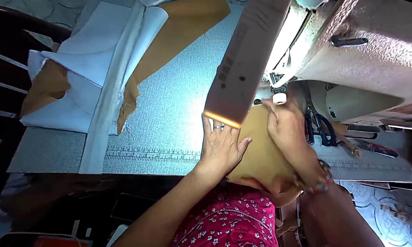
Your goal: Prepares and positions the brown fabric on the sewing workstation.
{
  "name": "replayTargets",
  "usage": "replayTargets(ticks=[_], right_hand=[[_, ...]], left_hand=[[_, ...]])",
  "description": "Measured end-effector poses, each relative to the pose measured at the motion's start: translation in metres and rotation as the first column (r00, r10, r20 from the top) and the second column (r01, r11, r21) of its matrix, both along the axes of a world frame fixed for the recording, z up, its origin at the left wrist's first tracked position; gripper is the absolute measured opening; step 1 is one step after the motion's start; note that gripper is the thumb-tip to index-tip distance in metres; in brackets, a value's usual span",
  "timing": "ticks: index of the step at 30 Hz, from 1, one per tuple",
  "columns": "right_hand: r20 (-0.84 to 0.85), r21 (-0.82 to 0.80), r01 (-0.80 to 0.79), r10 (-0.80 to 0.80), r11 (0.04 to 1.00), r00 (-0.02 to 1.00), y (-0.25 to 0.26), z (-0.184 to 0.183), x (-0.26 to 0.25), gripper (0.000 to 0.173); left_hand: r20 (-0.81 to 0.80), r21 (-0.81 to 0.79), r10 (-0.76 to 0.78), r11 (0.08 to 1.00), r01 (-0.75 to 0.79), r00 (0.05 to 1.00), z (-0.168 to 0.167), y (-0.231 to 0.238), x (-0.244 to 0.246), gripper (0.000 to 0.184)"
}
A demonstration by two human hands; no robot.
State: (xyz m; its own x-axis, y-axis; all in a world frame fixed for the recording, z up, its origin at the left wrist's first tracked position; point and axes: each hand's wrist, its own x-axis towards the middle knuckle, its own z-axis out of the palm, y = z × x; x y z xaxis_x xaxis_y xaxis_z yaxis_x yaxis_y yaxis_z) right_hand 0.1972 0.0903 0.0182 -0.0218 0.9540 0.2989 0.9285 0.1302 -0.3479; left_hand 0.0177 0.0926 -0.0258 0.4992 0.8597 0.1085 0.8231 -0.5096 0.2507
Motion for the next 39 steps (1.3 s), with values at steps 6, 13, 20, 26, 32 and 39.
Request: replayTargets(ticks=[6,13,20,26,32,39], right_hand=[[-0.058,-0.115,-0.08,0.073,0.99,0.996,-0.024,-0.037,0.002,0.04],[0.017,-0.063,0.001,0.001,0.998,1.0,-0.018,-0.046,-0.007,0.042],[0.03,-0.097,0.028,-0.026,0.995,0.999,-0.013,-0.043,-0.014,0.043],[0.012,-0.1,-0.012,0.013,0.995,1.0,-0.01,-0.044,-0.011,0.042],[0.002,0.154,0.056,-0.057,0.986,0.998,-0.092,-0.035,-0.002,0.046],[-0.535,0.206,0.558,-0.384,0.804,0.752,-0.185,-0.095,-0.026,0.075]], left_hand=[[0.028,0.019,-0.021,1.0,0.02,0.999,-0.004,0.021,-0.007,0.076],[0.024,0.001,-0.073,0.997,0.073,0.997,0.001,0.038,-0.01,0.078],[-0.017,-0.003,-0.084,0.996,0.084,0.996,0.002,0.047,-0.013,0.078],[-0.019,-0.027,-0.061,0.998,0.06,0.998,-0.001,0.049,-0.014,0.079],[0.035,0.078,-0.075,0.994,0.072,0.997,0.009,-0.005,-0.026,0.076],[0.073,0.105,-0.012,0.994,0.004,0.997,-0.007,-0.052,-0.03,0.07]])
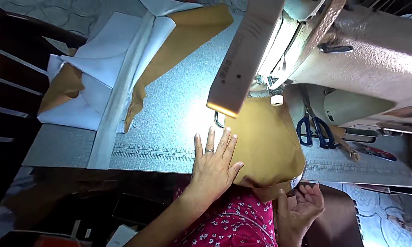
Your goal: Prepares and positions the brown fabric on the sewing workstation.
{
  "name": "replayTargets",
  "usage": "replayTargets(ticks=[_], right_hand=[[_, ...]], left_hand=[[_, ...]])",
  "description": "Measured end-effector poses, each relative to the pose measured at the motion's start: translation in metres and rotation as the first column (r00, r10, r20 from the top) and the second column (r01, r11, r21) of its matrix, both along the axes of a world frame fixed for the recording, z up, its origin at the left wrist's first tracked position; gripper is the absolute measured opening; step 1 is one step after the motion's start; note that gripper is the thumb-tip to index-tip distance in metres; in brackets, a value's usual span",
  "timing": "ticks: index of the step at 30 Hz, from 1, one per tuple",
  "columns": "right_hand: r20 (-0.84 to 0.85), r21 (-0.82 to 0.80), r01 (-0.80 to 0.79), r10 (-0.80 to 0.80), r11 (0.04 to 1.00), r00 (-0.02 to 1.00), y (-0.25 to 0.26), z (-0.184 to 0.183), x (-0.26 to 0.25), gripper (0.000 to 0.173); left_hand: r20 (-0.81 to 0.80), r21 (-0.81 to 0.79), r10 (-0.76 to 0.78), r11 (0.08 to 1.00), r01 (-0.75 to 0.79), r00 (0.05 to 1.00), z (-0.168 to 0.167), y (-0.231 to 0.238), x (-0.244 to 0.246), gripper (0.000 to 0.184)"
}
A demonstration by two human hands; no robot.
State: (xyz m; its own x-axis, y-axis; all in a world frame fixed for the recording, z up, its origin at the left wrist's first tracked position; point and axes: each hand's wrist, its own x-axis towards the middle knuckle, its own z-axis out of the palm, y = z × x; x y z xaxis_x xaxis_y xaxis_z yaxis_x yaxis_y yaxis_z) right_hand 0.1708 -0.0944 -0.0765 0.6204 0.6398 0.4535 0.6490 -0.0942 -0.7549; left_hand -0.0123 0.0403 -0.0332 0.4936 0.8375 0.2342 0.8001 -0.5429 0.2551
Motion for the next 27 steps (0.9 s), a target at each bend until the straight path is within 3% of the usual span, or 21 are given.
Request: replayTargets(ticks=[2,5,7,9,10,11,12,13,14,15,17,19,21,24,27], right_hand=[[-0.321,0.002,-0.01,0.01,1.0,0.947,-0.001,0.004,-0.001,0.066],[-0.732,-0.059,-0.19,0.087,0.98,0.676,-0.003,0.019,0.002,0.05],[-0.891,-0.04,-0.297,0.101,0.954,0.443,-0.008,0.047,0.017,0.029],[-0.927,0.063,-0.385,0.197,0.921,0.319,-0.013,0.081,0.044,0.025],[-0.901,0.083,-0.442,0.256,0.893,0.349,-0.013,0.094,0.059,0.028],[-0.83,0.008,-0.489,0.279,0.872,0.483,-0.011,0.102,0.07,0.029],[-0.654,-0.198,-0.5,0.266,0.843,0.708,-0.007,0.105,0.078,0.034],[-0.309,-0.47,-0.399,0.276,0.788,0.91,-0.002,0.105,0.085,0.037],[0.018,-0.629,-0.243,0.326,0.738,0.945,0.005,0.106,0.087,0.039],[0.204,-0.677,-0.152,0.381,0.721,0.902,0.014,0.107,0.086,0.037],[0.364,-0.597,-0.151,0.434,0.787,0.824,0.039,0.106,0.076,0.037],[0.331,-0.441,-0.333,0.496,0.833,0.803,0.075,0.102,0.053,0.033],[0.286,-0.327,-0.499,0.588,0.802,0.757,0.111,0.087,0.032,0.031],[0.31,-0.331,-0.61,0.693,0.72,0.65,0.151,0.065,0.021,0.032],[0.356,-0.406,-0.606,0.73,0.684,0.584,0.172,0.057,0.024,0.034]], left_hand=[[-0.003,-0.007,-0.004,1.0,0.004,1.0,0.001,0.001,0.0,0.07],[-0.007,0.008,-0.007,1.0,0.007,1.0,0.001,0.003,0.0,0.071],[-0.01,0.011,-0.01,1.0,0.01,1.0,0.001,0.004,0.0,0.071],[-0.018,0.001,-0.004,1.0,0.004,1.0,0.002,0.002,0.001,0.072],[-0.02,0.0,0.003,1.0,-0.003,1.0,0.001,0.0,0.002,0.073],[-0.021,0.0,0.011,1.0,-0.011,1.0,0.002,-0.001,0.004,0.073],[-0.022,0.004,0.02,1.0,-0.02,1.0,0.002,-0.002,0.006,0.073],[-0.024,0.01,0.028,1.0,-0.028,0.999,0.002,-0.003,0.008,0.073],[-0.025,0.014,0.034,0.999,-0.034,0.999,0.002,-0.003,0.01,0.073],[-0.025,0.012,0.035,0.999,-0.035,0.999,0.004,-0.003,0.01,0.072],[-0.011,-0.022,0.016,1.0,-0.016,1.0,0.013,0.002,0.008,0.07],[0.06,-0.032,0.008,0.999,-0.006,0.998,0.022,0.016,0.01,0.061],[0.112,-0.005,0.006,1.0,-0.006,0.994,0.025,0.037,0.014,0.05],[0.053,-0.039,-0.005,0.999,0.007,0.999,0.022,0.071,0.02,0.053],[-0.057,-0.12,-0.01,0.993,0.003,0.998,0.013,0.088,0.022,0.061]])
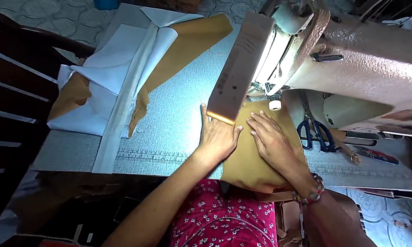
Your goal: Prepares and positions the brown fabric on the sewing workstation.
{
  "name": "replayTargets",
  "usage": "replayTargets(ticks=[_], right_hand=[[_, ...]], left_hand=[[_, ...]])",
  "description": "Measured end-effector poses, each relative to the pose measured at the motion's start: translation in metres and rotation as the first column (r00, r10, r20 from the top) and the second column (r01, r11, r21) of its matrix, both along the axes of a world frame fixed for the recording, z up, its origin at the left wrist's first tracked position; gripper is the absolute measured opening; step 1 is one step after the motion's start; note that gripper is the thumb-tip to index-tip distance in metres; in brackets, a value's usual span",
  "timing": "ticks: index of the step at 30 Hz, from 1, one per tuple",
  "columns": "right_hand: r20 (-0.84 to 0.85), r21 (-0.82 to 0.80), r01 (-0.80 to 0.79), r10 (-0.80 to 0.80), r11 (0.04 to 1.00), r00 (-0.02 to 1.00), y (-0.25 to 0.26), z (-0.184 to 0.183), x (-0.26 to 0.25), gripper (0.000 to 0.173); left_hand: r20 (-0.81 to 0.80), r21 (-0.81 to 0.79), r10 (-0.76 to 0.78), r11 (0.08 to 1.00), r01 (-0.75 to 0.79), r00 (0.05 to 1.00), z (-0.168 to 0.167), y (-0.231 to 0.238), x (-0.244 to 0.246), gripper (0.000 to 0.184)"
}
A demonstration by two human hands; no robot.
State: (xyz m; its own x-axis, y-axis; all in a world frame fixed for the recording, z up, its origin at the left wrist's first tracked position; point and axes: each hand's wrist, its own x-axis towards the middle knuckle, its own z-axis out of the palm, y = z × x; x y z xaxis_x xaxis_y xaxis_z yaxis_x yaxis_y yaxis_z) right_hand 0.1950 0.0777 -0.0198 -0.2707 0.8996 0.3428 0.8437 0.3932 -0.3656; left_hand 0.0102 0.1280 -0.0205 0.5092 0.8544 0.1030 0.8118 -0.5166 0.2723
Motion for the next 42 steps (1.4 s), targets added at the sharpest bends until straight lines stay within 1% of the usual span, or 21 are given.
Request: replayTargets(ticks=[2,5,9,13,17,19,22,24,27,31,42], right_hand=[[0.048,-0.048,0.02,-0.017,0.999,0.999,0.002,-0.004,0.0,0.037],[0.084,-0.029,0.058,-0.055,0.998,0.995,-0.004,-0.011,-0.004,0.039],[0.082,0.001,0.084,-0.084,0.996,0.993,-0.005,-0.011,-0.008,0.039],[0.082,-0.018,0.093,-0.091,0.995,0.992,-0.004,-0.011,-0.012,0.039],[0.082,-0.013,0.086,-0.085,0.996,0.993,-0.002,-0.012,-0.011,0.039],[0.087,-0.009,0.086,-0.085,0.996,0.993,-0.01,-0.009,-0.012,0.04],[0.046,0.003,0.101,-0.101,0.995,0.994,-0.04,-0.001,-0.025,0.04],[0.013,-0.006,0.096,-0.096,0.995,0.995,-0.06,0.0,-0.034,0.04],[0.042,0.013,0.094,-0.095,0.995,0.995,-0.072,-0.011,-0.034,0.041],[0.08,0.062,0.078,-0.083,0.995,0.993,-0.069,-0.017,-0.024,0.042],[0.071,0.071,0.035,-0.04,0.997,0.997,-0.05,-0.02,-0.012,0.041]], left_hand=[[-0.025,-0.007,-0.003,1.0,0.003,1.0,-0.007,0.003,-0.001,0.064],[-0.028,0.026,-0.015,1.0,0.015,0.999,-0.01,0.004,-0.003,0.065],[-0.043,0.04,-0.027,0.999,0.028,0.999,-0.012,0.007,-0.006,0.067],[-0.039,0.041,-0.032,0.999,0.034,0.999,-0.012,0.01,-0.008,0.067],[-0.033,0.027,-0.044,0.999,0.045,0.998,-0.006,0.012,-0.009,0.064],[-0.019,0.048,-0.055,0.997,0.056,0.998,-0.002,0.004,-0.011,0.064],[0.015,0.14,-0.061,0.988,0.058,0.998,0.0,-0.026,-0.022,0.063],[0.027,0.149,-0.048,0.988,0.044,0.998,-0.003,-0.048,-0.03,0.065],[0.03,0.138,-0.028,0.99,0.024,0.999,-0.013,-0.067,-0.032,0.065],[0.016,0.157,0.002,0.988,-0.005,1.0,-0.013,-0.07,-0.024,0.064],[-0.025,0.143,0.009,0.99,-0.005,1.0,-0.009,-0.055,-0.015,0.065]])
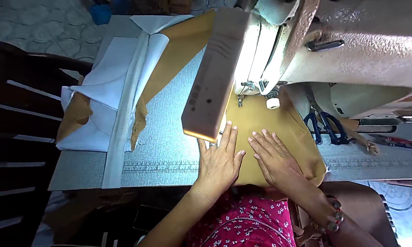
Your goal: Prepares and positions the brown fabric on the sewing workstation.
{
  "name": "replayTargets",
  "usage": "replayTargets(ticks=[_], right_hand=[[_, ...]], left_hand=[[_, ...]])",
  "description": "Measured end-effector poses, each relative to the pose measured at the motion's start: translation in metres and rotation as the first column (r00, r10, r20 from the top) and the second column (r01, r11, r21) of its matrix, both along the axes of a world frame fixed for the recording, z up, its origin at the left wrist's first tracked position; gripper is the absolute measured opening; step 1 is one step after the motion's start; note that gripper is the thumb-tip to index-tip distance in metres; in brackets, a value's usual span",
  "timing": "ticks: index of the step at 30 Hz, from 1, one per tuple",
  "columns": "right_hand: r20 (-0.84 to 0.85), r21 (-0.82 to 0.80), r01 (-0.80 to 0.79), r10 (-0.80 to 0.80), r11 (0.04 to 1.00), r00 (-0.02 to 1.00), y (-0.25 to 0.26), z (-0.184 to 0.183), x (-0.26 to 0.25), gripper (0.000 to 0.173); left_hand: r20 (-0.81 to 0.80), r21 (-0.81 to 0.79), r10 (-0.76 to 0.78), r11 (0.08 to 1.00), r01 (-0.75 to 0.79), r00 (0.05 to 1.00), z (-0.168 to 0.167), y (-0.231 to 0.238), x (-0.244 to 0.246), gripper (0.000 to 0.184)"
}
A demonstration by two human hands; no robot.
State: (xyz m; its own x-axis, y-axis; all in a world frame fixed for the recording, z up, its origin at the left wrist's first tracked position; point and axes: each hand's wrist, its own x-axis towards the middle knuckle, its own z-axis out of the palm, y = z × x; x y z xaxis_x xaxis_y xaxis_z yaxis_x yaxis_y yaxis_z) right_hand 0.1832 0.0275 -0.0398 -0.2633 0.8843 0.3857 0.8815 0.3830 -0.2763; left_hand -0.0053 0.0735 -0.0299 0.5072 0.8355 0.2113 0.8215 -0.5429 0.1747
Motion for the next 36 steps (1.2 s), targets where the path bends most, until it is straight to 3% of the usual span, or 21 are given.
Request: replayTargets(ticks=[19,31,36], right_hand=[[0.02,-0.04,-0.103,0.104,0.994,0.994,0.056,0.006,0.023,0.042],[0.011,-0.118,-0.09,0.092,0.989,0.996,0.095,0.01,0.03,0.043],[0.032,-0.129,-0.074,0.079,0.989,0.996,0.067,0.028,0.027,0.045]], left_hand=[[-0.02,-0.163,-0.024,0.986,0.021,1.0,0.014,0.05,0.014,0.063],[0.001,-0.133,-0.038,0.99,0.037,0.999,0.017,0.086,0.02,0.061],[-0.043,-0.192,0.005,0.981,-0.013,0.999,0.026,0.087,0.021,0.062]])
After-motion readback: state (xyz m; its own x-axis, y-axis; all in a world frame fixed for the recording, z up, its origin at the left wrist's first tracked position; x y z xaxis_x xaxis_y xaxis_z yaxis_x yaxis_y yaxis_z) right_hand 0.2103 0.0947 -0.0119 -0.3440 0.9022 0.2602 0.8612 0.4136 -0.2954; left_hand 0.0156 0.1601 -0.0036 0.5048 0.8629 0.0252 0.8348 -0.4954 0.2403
